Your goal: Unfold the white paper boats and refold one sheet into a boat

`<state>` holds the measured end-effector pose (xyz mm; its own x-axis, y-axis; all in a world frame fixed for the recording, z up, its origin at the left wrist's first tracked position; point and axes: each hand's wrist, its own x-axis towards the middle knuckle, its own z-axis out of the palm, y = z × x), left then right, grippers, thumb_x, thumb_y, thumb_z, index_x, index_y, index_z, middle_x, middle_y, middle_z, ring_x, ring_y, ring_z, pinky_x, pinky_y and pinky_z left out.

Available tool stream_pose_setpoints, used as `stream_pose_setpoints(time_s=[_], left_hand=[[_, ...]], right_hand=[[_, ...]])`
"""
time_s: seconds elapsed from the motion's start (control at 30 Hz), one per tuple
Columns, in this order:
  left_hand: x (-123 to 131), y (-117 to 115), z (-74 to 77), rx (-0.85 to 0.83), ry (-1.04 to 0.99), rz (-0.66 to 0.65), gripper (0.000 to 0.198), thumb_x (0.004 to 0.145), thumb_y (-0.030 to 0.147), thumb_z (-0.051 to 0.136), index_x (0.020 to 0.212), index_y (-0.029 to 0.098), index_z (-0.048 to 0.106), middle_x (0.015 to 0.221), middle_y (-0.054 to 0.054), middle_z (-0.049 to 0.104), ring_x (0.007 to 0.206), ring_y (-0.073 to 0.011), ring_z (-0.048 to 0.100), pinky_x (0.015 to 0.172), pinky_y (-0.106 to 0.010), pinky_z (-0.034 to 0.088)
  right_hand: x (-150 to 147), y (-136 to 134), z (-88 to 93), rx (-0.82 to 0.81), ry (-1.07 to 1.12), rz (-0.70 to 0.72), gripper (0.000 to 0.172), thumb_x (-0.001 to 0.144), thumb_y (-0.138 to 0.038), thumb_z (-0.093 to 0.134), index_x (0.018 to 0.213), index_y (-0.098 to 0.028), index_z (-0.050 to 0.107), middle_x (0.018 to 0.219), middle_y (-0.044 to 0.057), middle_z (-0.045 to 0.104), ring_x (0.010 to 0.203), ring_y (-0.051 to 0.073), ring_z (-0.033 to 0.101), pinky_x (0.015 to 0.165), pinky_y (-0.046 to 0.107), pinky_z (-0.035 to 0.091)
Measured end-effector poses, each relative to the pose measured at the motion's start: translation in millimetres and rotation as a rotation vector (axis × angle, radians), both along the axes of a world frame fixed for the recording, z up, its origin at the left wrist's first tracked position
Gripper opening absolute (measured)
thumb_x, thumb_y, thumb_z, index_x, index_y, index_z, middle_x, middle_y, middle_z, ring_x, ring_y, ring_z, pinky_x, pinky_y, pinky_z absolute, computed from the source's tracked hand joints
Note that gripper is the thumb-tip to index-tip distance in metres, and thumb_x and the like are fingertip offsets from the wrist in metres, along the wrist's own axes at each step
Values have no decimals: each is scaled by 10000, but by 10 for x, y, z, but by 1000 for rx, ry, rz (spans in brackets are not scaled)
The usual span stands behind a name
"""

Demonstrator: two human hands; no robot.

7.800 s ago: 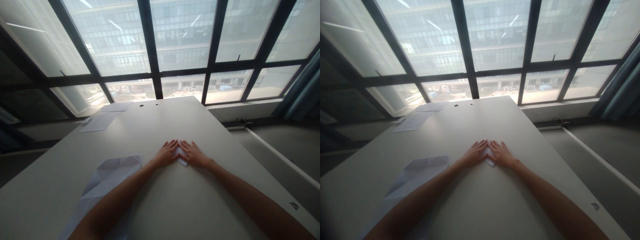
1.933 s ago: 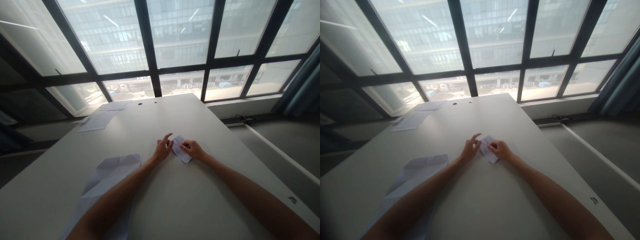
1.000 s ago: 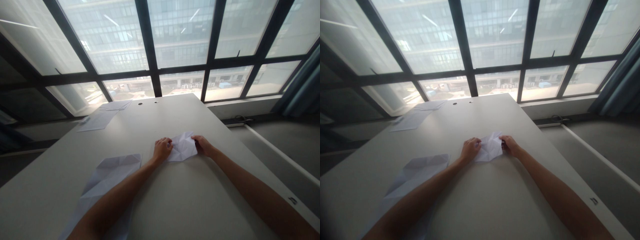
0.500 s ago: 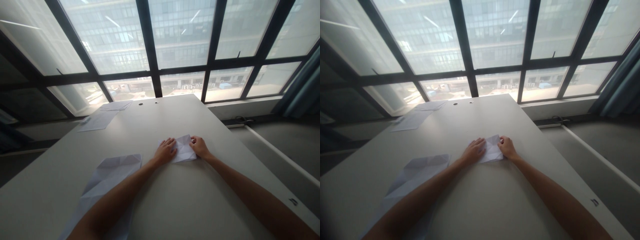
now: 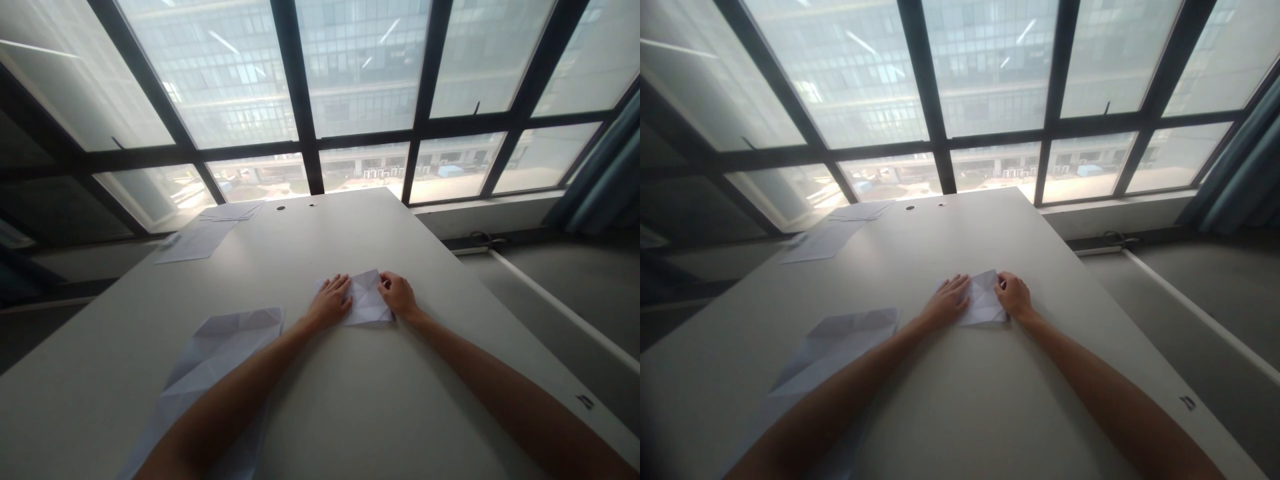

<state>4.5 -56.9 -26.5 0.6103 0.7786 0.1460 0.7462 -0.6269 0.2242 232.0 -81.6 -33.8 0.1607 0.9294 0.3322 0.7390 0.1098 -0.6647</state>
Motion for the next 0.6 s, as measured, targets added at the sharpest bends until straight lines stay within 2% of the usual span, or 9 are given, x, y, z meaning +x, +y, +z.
stream_pose_setpoints(time_s=[0.1, 0.2, 0.27, 0.37, 0.5, 0.6], left_hand=[[0, 6, -3, -6, -8, -1, 574, 960, 380, 411, 1494, 178, 361, 1576, -92, 316, 1471, -255, 242, 1201, -447, 184], [2, 13, -15, -11, -23, 0, 576, 959, 375, 424, 1501, 193, 349, 1574, -91, 319, 1471, -253, 243, 1201, -452, 184], [4, 13, -21, -17, -41, 4, 584, 966, 374, 420, 1514, 201, 320, 1569, -89, 329, 1471, -249, 246, 1200, -455, 188], [6, 7, -19, -30, -75, 9, 570, 1009, 417, 331, 1532, 195, 277, 1564, -90, 339, 1471, -241, 246, 1196, -453, 197], [6, 7, -10, -48, -104, 16, 568, 1036, 468, 199, 1526, 198, 299, 1562, -69, 346, 1466, -237, 258, 1192, -457, 204], [5, 15, -11, -46, -115, 31, 549, 1042, 457, 180, 1513, 221, 331, 1562, -59, 348, 1461, -224, 273, 1189, -452, 209]], right_hand=[[-1, 5, -3, 17, 41, 24, 203, 823, -244, 560, 949, -213, 716, 856, 58, 740, 740, 194, 660, 701, 284, 478], [-12, 2, 1, 66, 134, 122, 290, 822, -233, 548, 1055, -194, 716, 986, 80, 744, 807, 201, 673, 736, 302, 523], [-23, -11, 15, 124, 175, 225, 332, 828, -224, 538, 1108, -191, 713, 1105, 92, 726, 948, 220, 670, 826, 338, 535], [-38, -50, 53, 190, 164, 365, 333, 870, -255, 540, 1149, -206, 715, 1210, 93, 693, 1142, 241, 612, 1008, 413, 467], [-57, -95, 101, 154, 124, 539, 319, 964, -350, 481, 1121, -237, 734, 1205, 76, 700, 1166, 227, 602, 1060, 426, 423], [-62, -97, 107, 94, 73, 633, 313, 976, -376, 481, 1046, -256, 761, 1143, 55, 729, 1155, 225, 608, 1055, 425, 425]])
